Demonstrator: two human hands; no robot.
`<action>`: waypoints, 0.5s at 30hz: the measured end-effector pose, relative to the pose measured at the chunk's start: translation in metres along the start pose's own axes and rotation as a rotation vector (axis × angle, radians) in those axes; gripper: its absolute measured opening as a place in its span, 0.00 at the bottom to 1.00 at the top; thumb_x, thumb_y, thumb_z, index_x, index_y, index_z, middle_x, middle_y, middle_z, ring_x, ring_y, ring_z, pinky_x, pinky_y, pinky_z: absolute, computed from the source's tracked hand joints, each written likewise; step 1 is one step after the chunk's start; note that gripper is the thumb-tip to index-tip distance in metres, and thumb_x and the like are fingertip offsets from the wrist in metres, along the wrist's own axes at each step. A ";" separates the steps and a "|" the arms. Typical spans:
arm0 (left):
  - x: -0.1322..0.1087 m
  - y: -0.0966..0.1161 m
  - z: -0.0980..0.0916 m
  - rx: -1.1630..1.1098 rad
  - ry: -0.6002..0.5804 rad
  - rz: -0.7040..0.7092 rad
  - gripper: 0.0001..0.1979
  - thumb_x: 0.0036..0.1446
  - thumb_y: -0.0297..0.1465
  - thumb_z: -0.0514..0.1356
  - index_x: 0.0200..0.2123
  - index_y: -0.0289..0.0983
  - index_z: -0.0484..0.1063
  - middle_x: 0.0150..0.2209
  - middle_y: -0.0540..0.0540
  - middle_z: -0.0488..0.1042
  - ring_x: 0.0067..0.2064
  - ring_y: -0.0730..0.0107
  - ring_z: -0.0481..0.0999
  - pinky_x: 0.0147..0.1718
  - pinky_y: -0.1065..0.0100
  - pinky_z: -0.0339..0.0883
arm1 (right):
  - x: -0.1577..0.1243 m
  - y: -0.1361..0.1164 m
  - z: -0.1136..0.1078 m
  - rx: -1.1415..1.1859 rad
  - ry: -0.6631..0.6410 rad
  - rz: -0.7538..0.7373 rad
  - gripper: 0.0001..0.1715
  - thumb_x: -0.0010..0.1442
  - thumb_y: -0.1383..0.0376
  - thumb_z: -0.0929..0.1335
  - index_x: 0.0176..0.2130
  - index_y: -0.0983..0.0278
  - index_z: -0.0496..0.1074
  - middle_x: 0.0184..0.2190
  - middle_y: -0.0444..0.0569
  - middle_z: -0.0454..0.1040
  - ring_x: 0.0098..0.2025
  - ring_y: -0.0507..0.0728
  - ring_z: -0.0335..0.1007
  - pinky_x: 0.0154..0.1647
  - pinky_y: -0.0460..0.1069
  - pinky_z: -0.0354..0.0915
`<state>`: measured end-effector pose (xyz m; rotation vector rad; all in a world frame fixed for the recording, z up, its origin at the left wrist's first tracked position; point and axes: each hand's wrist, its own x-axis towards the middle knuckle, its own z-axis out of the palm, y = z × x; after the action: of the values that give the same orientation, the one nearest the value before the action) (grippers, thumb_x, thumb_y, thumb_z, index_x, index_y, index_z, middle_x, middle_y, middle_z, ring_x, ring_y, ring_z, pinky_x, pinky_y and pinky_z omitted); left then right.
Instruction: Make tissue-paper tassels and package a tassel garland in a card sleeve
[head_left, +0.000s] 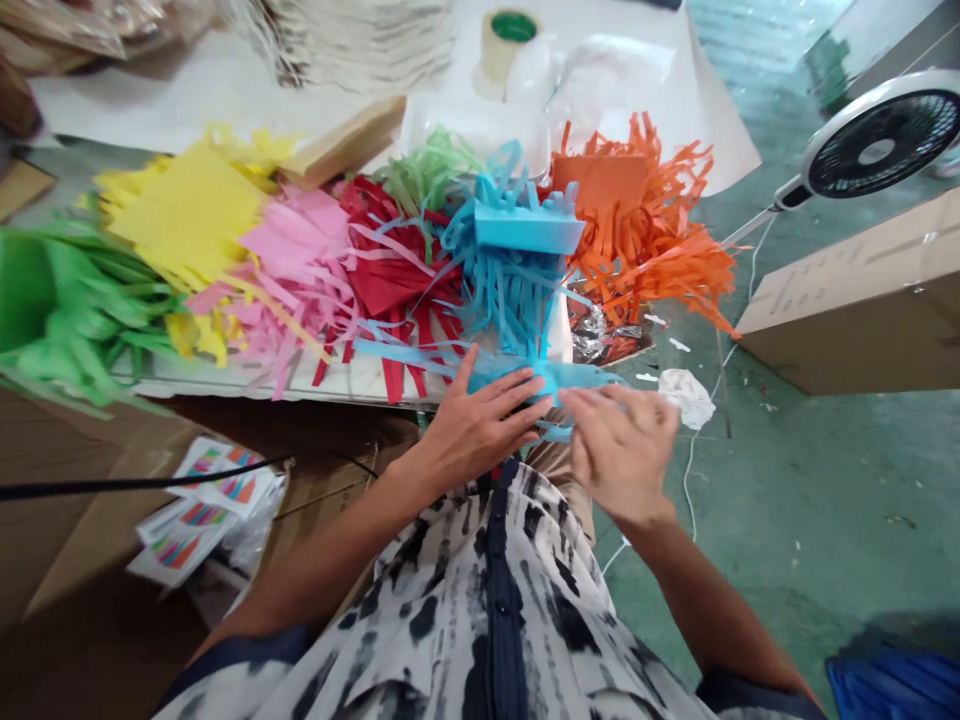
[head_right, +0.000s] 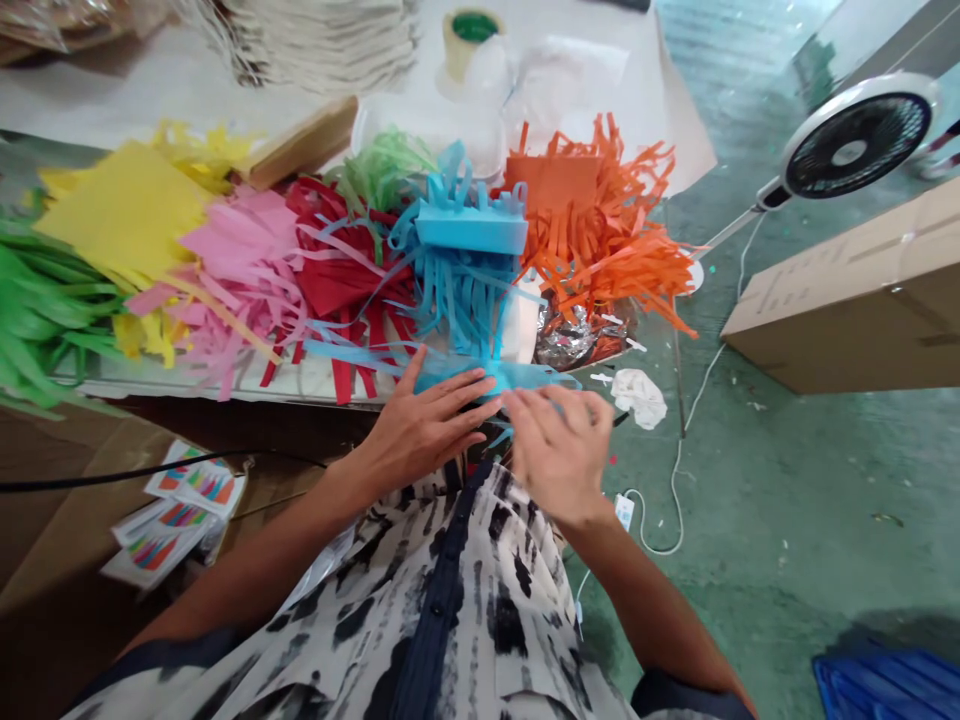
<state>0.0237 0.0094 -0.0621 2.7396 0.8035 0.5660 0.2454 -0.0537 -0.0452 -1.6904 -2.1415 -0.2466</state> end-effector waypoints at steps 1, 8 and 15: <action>0.000 0.000 -0.001 -0.009 -0.006 -0.004 0.17 0.73 0.35 0.58 0.62 0.45 0.73 0.65 0.44 0.75 0.69 0.59 0.71 0.77 0.35 0.35 | -0.003 -0.004 0.003 0.025 -0.046 -0.032 0.18 0.67 0.66 0.66 0.54 0.56 0.79 0.49 0.48 0.85 0.53 0.63 0.74 0.59 0.59 0.53; -0.019 -0.021 -0.026 0.027 0.056 -0.106 0.12 0.71 0.33 0.61 0.53 0.47 0.80 0.54 0.47 0.84 0.65 0.53 0.76 0.73 0.29 0.38 | -0.015 0.007 0.015 0.024 -0.065 0.006 0.13 0.67 0.63 0.69 0.49 0.56 0.81 0.49 0.47 0.85 0.55 0.64 0.75 0.60 0.60 0.51; -0.032 -0.026 -0.051 0.405 0.453 -0.563 0.10 0.67 0.34 0.65 0.31 0.41 0.78 0.43 0.45 0.82 0.56 0.51 0.76 0.64 0.37 0.60 | -0.008 0.012 0.012 0.055 -0.052 -0.037 0.09 0.67 0.62 0.70 0.46 0.57 0.80 0.47 0.45 0.85 0.57 0.63 0.74 0.59 0.60 0.51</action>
<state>-0.0351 0.0179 -0.0342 2.5307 1.8967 0.9885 0.2560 -0.0533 -0.0605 -1.6446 -2.1987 -0.1550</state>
